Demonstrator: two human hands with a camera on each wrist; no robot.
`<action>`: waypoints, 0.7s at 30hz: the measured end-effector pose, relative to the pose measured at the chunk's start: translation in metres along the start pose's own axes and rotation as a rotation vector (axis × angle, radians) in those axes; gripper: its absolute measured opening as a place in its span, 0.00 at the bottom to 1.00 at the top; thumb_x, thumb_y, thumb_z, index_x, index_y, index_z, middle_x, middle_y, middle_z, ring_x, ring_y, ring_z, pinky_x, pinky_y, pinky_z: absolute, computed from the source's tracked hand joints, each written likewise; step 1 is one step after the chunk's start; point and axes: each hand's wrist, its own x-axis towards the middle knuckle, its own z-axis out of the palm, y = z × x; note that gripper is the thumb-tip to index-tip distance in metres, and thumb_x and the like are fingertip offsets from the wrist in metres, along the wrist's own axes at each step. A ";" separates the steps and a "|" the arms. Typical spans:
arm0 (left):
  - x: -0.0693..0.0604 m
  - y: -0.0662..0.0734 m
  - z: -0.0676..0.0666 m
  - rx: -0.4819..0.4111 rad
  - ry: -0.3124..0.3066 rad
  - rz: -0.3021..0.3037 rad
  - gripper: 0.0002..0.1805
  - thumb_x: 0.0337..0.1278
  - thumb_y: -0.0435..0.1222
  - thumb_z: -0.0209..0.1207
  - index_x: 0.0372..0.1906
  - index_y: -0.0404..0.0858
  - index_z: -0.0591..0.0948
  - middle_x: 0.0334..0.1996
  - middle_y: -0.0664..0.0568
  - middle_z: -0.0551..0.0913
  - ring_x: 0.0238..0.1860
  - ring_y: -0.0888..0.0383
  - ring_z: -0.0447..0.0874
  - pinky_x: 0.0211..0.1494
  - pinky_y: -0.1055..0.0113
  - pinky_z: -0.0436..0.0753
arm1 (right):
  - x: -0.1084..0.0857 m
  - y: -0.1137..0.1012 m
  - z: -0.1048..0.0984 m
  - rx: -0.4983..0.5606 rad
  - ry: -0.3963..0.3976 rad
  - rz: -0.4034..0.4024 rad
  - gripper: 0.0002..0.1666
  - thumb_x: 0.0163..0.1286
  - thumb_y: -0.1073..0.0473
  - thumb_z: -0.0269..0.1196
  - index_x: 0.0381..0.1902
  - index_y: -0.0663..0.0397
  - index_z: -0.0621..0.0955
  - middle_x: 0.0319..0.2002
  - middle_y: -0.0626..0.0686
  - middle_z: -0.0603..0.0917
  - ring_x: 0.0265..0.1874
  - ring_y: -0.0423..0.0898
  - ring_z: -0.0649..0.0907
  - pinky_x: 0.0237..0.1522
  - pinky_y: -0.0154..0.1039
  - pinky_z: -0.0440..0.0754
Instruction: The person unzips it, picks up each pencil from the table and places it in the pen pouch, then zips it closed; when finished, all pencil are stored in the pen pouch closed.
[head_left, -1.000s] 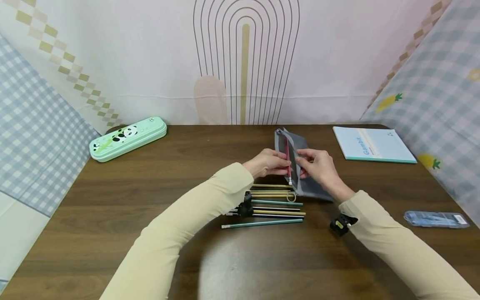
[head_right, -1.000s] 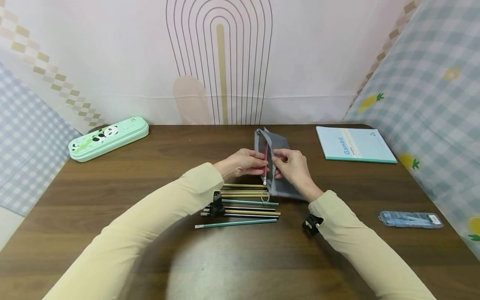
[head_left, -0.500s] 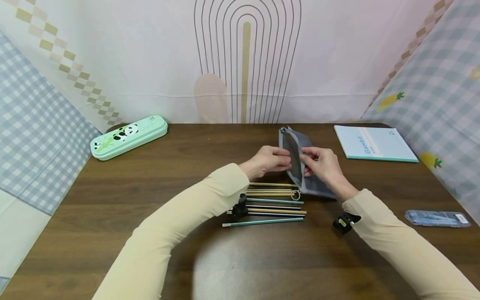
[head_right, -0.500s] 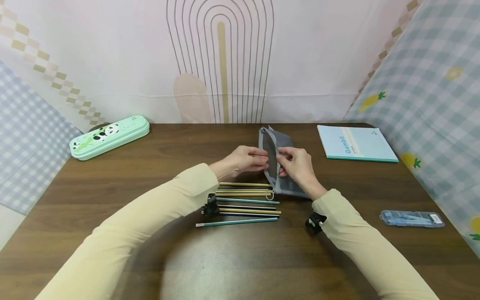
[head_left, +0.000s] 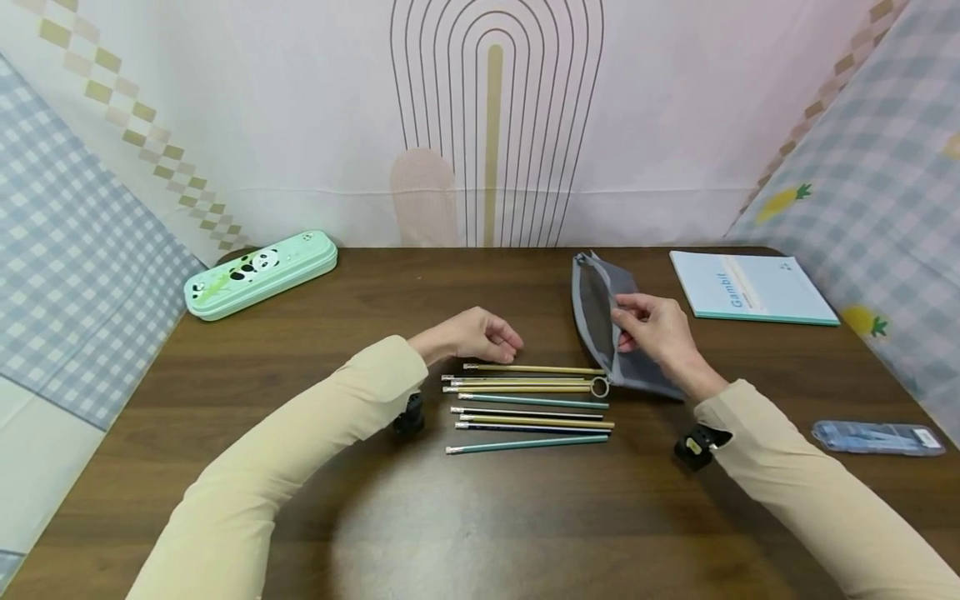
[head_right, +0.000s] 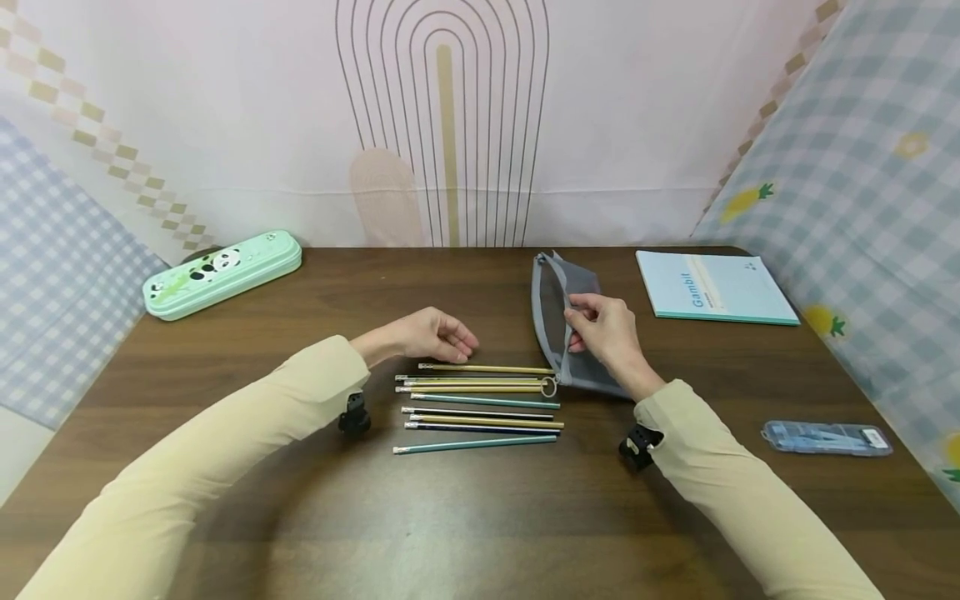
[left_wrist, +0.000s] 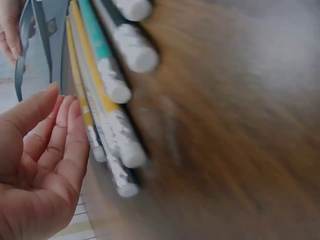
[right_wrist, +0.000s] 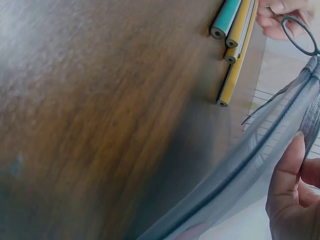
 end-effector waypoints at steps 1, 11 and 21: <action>-0.001 -0.001 0.000 0.034 -0.002 0.013 0.15 0.52 0.28 0.65 0.47 0.31 0.82 0.41 0.44 0.85 0.39 0.62 0.83 0.48 0.72 0.82 | 0.000 0.000 0.000 0.003 -0.003 0.000 0.23 0.69 0.64 0.57 0.58 0.73 0.72 0.26 0.55 0.79 0.13 0.33 0.78 0.20 0.31 0.82; -0.003 -0.005 0.003 0.189 -0.004 0.079 0.11 0.50 0.28 0.66 0.42 0.36 0.84 0.35 0.51 0.86 0.36 0.62 0.82 0.45 0.73 0.81 | 0.000 0.003 0.002 0.002 -0.004 0.020 0.22 0.69 0.66 0.57 0.58 0.72 0.73 0.25 0.51 0.78 0.14 0.34 0.78 0.21 0.33 0.84; -0.002 -0.006 -0.001 0.505 -0.008 0.284 0.08 0.52 0.28 0.62 0.38 0.39 0.85 0.32 0.54 0.86 0.33 0.65 0.81 0.39 0.77 0.80 | 0.000 0.002 0.001 0.022 -0.002 0.016 0.23 0.68 0.66 0.57 0.58 0.74 0.72 0.25 0.53 0.77 0.14 0.33 0.78 0.20 0.31 0.83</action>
